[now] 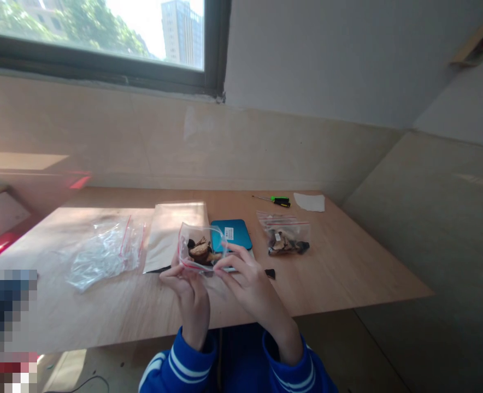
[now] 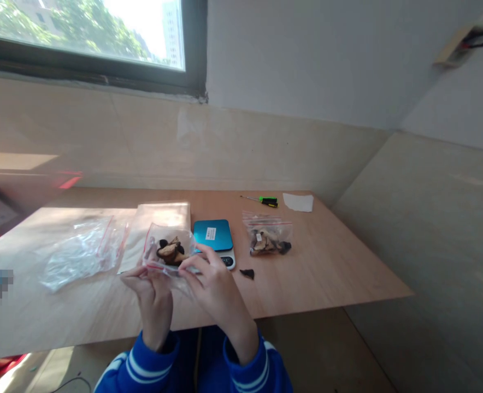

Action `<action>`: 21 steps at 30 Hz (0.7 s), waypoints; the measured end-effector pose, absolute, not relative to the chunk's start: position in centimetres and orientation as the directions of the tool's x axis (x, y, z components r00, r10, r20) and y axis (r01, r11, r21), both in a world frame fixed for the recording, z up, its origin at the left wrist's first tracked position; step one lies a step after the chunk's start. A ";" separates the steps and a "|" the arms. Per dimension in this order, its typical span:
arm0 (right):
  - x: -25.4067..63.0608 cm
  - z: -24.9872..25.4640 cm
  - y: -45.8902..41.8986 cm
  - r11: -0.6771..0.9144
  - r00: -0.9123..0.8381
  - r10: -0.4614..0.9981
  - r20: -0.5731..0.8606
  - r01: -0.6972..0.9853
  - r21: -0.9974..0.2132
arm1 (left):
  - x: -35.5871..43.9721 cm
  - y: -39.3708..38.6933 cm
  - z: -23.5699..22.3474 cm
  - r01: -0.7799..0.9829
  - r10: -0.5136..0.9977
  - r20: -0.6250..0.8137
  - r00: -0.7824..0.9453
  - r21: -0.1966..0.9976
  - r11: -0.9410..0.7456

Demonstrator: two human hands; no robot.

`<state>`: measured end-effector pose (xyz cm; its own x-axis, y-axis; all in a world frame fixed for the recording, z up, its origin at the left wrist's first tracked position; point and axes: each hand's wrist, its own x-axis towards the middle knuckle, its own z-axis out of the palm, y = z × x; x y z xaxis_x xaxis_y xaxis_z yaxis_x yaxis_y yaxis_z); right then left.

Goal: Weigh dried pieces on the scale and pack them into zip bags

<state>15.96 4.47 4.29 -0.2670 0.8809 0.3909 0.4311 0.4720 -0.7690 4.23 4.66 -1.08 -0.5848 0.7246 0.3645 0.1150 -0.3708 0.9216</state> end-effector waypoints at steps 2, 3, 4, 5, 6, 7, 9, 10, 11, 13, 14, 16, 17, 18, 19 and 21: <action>16.1 5.1 4.5 0.497 -0.246 0.868 0.432 0.405 -0.768 | 4.2 4.6 -1.0 0.203 0.666 0.469 -0.580 0.875 -0.440; 16.1 5.4 4.5 0.507 -0.241 0.862 0.446 0.386 -0.771 | 4.1 4.5 -1.0 0.232 0.647 0.505 -0.571 0.856 -0.463; 16.2 5.6 4.4 0.508 -0.236 0.861 0.451 0.361 -0.782 | 3.9 4.5 -1.1 0.233 0.648 0.527 -0.550 0.842 -0.486; 16.1 5.7 4.3 0.501 -0.218 0.865 0.452 0.326 -0.801 | 3.6 4.5 -1.2 0.210 0.660 0.538 -0.524 0.833 -0.512; 16.1 5.7 4.1 0.484 -0.189 0.874 0.447 0.283 -0.828 | 3.3 4.5 -1.3 0.168 0.676 0.541 -0.500 0.827 -0.537; 16.1 5.6 3.9 0.463 -0.150 0.886 0.438 0.231 -0.856 | 2.9 4.6 -1.5 0.116 0.694 0.534 -0.483 0.825 -0.553; 16.0 5.1 3.6 0.426 -0.056 0.905 0.422 0.118 -0.897 | 2.1 4.7 -1.8 0.008 0.743 0.466 -0.481 0.850 -0.527; 16.0 4.8 3.5 0.416 -0.013 0.909 0.416 0.070 -0.907 | 1.7 4.8 -1.9 -0.053 0.779 0.397 -0.486 0.876 -0.480; 16.0 4.4 3.4 0.410 0.019 0.912 0.410 0.037 -0.912 | 1.4 4.8 -1.9 -0.115 0.817 0.317 -0.482 0.902 -0.417; 16.0 3.7 3.2 0.397 0.046 0.917 0.396 -0.003 -0.918 | 0.9 4.9 -1.8 -0.220 0.895 0.182 -0.408 0.932 -0.290; 16.0 3.3 3.2 0.384 0.046 0.922 0.383 -0.019 -0.923 | 0.8 4.8 -1.7 -0.257 0.922 0.149 -0.358 0.933 -0.251; 16.0 2.4 3.1 0.352 0.051 0.936 0.349 -0.066 -0.934 | 0.7 4.8 -1.3 -0.303 0.945 0.129 -0.302 0.927 -0.223; 16.0 1.9 3.1 0.331 0.061 0.943 0.326 -0.102 -0.938 | 0.7 4.7 -1.1 -0.320 0.945 0.122 -0.304 0.921 -0.222; 15.9 1.5 3.1 0.308 0.071 0.951 0.301 -0.139 -0.941 | 0.8 4.7 -0.9 -0.340 0.940 0.114 -0.321 0.913 -0.226; 15.9 1.0 3.1 0.288 0.075 0.957 0.279 -0.171 -0.942 | 0.9 4.6 -0.8 -0.355 0.932 0.104 -0.347 0.906 -0.233; 15.8 0.2 3.0 0.244 0.039 0.970 0.241 -0.198 -0.949 | 1.1 4.4 -0.5 -0.348 0.913 0.094 -0.396 0.905 -0.244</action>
